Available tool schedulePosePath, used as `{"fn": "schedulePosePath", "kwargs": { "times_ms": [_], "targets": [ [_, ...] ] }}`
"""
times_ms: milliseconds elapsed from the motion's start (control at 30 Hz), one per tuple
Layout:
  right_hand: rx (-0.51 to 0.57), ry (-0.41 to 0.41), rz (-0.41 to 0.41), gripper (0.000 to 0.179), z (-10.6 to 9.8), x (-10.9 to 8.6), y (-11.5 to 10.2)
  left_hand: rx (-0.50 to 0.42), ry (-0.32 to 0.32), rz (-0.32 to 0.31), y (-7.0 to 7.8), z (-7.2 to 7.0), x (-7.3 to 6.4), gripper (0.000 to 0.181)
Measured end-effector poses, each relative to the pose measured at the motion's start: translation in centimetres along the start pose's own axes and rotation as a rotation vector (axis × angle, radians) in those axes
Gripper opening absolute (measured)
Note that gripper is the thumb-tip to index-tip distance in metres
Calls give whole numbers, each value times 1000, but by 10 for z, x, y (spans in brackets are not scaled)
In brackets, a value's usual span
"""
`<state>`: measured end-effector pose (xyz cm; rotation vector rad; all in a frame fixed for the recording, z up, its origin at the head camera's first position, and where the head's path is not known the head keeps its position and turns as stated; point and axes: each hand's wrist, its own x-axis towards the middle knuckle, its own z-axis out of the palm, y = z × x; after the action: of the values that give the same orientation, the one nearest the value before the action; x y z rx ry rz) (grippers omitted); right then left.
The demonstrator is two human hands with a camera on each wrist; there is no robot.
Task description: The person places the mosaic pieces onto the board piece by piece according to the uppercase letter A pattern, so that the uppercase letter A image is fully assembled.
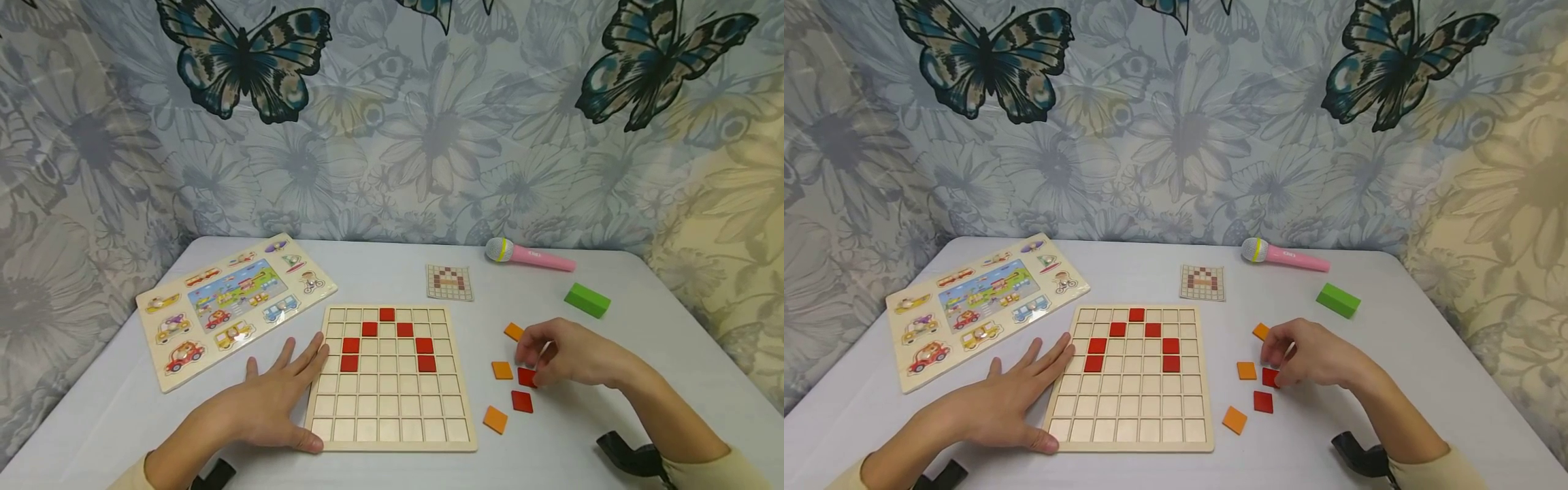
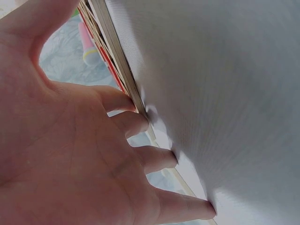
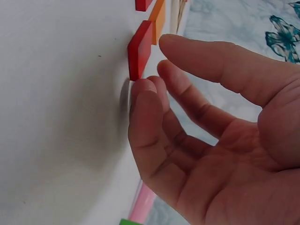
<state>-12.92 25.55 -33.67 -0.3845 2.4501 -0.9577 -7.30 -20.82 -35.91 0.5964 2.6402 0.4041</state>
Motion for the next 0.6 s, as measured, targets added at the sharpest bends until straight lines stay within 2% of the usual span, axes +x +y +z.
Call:
{"fn": "schedulePosePath", "kwargs": {
  "times_ms": [333,600],
  "targets": [
    [-94,39,66,31,7,3,-4,-5,-8,-16,0,1,1,136],
    [-179,50,52,33,12,5,-6,-5,-3,-14,-1,1,1,135]
  ]
}}
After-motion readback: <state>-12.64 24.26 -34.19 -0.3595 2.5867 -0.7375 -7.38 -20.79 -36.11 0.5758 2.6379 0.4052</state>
